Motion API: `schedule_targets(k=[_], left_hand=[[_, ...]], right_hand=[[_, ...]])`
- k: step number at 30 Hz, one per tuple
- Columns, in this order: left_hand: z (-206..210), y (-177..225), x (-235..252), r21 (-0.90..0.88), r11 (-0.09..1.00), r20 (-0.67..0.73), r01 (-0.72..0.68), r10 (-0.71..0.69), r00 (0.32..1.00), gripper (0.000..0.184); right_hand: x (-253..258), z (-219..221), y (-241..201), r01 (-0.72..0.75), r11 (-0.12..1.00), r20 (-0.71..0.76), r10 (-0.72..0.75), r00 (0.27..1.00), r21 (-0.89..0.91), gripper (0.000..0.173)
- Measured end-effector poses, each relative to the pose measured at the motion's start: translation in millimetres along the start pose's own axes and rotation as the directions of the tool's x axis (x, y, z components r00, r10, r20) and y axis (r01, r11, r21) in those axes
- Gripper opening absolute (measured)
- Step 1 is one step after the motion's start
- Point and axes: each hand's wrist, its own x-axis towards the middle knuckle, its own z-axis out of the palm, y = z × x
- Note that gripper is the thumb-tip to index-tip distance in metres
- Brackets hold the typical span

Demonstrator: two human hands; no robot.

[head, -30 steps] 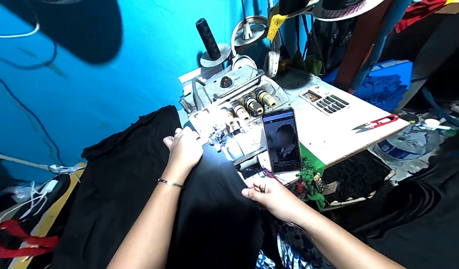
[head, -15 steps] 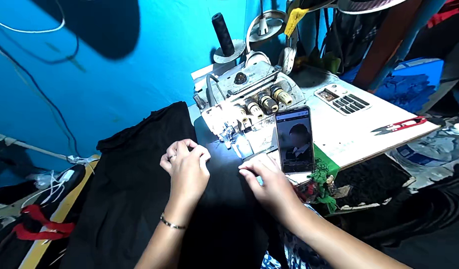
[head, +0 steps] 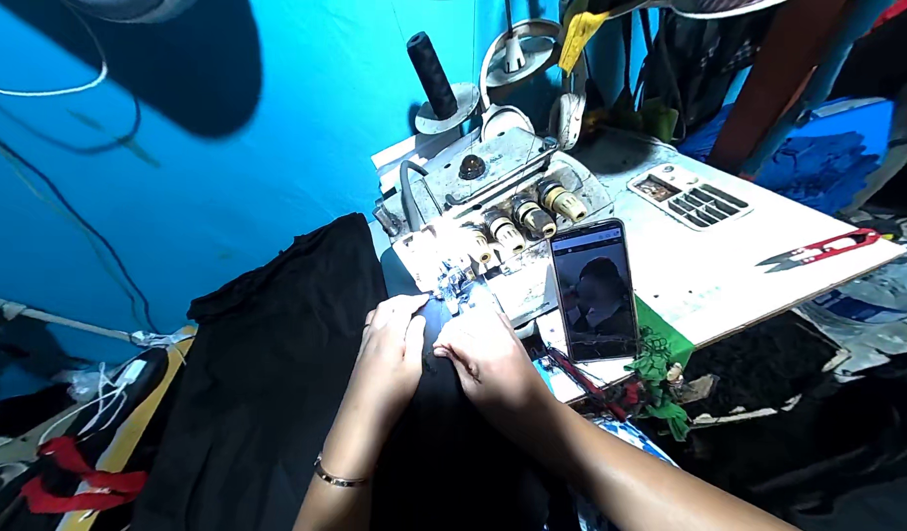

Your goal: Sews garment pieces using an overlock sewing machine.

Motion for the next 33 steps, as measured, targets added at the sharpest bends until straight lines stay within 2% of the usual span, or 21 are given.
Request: schedule_targets(k=[3,6,11,13,16,18,20,22,24,26,28,29,31,32,33], left_hand=[[12,-1,2,0.058,0.997,-0.026,-0.051,0.053,0.998,0.035],[13,5,1,0.081,0.997,-0.019,-0.012,0.014,1.0,0.035],[10,11,1,0.116,0.993,0.003,-0.004,0.004,1.0,0.035],[10,13,1,0.117,0.993,-0.005,-0.009,0.009,1.0,0.035],[11,15,0,0.114,0.993,-0.019,-0.01,0.012,1.0,0.035],[11,18,-1,0.097,0.995,-0.018,-0.002,0.004,1.0,0.036],[9,19,-3,0.04,0.999,-0.016,-0.01,0.01,1.0,0.038],[0,11,-11,-0.06,0.998,0.01,-0.003,0.004,1.0,0.039],[-17,-10,-29,-0.092,0.993,0.003,0.068,-0.068,0.998,0.043],[-37,-48,-64,-0.012,0.985,-0.103,0.171,-0.172,0.98,0.049],[-57,-95,-113,0.077,0.93,-0.234,0.36,-0.334,0.913,0.054],[-64,-113,-139,0.094,0.854,-0.293,0.512,-0.468,0.834,0.06],[-70,-137,-183,0.085,0.549,-0.308,0.831,-0.779,0.546,0.086],[-69,-144,-199,0.076,0.405,-0.252,0.911,-0.876,0.41,0.097],[-65,-147,-210,0.09,0.316,-0.18,0.945,-0.928,0.327,0.103]], right_hand=[[-2,-1,0,0.01,1.0,-0.028,-0.01,1.0,0.023,0.016],[-3,-1,1,0.026,0.998,-0.078,-0.022,0.997,0.051,0.013],[-11,-13,2,-0.03,0.989,-0.067,0.04,0.997,0.143,0.015],[-13,-24,7,-0.06,0.993,-0.086,0.069,0.994,0.102,0.015],[-14,-40,18,-0.102,0.993,-0.108,0.096,0.99,-0.06,0.017],[-14,-47,29,-0.076,0.987,-0.043,0.07,0.997,-0.143,0.02],[-13,-56,32,-0.007,0.976,0.119,0.033,0.992,-0.219,0.016],[-12,-69,27,0.03,0.965,0.307,0.053,0.95,-0.259,0.009],[-16,-87,18,0.013,0.956,0.413,0.113,0.904,-0.292,0.008],[-26,-104,8,-0.084,0.928,0.448,0.253,0.858,-0.363,0.014],[-43,-108,0,-0.19,0.924,0.317,0.299,0.9,-0.33,0.016],[-51,-103,-2,-0.219,0.932,0.226,0.289,0.93,-0.288,0.016],[-61,-83,-3,-0.288,0.946,0.133,0.307,0.942,-0.146,0.021],[-63,-72,-2,-0.33,0.941,0.15,0.338,0.929,-0.076,0.028],[-62,-62,1,-0.371,0.928,0.177,0.368,0.913,-0.014,0.034]])
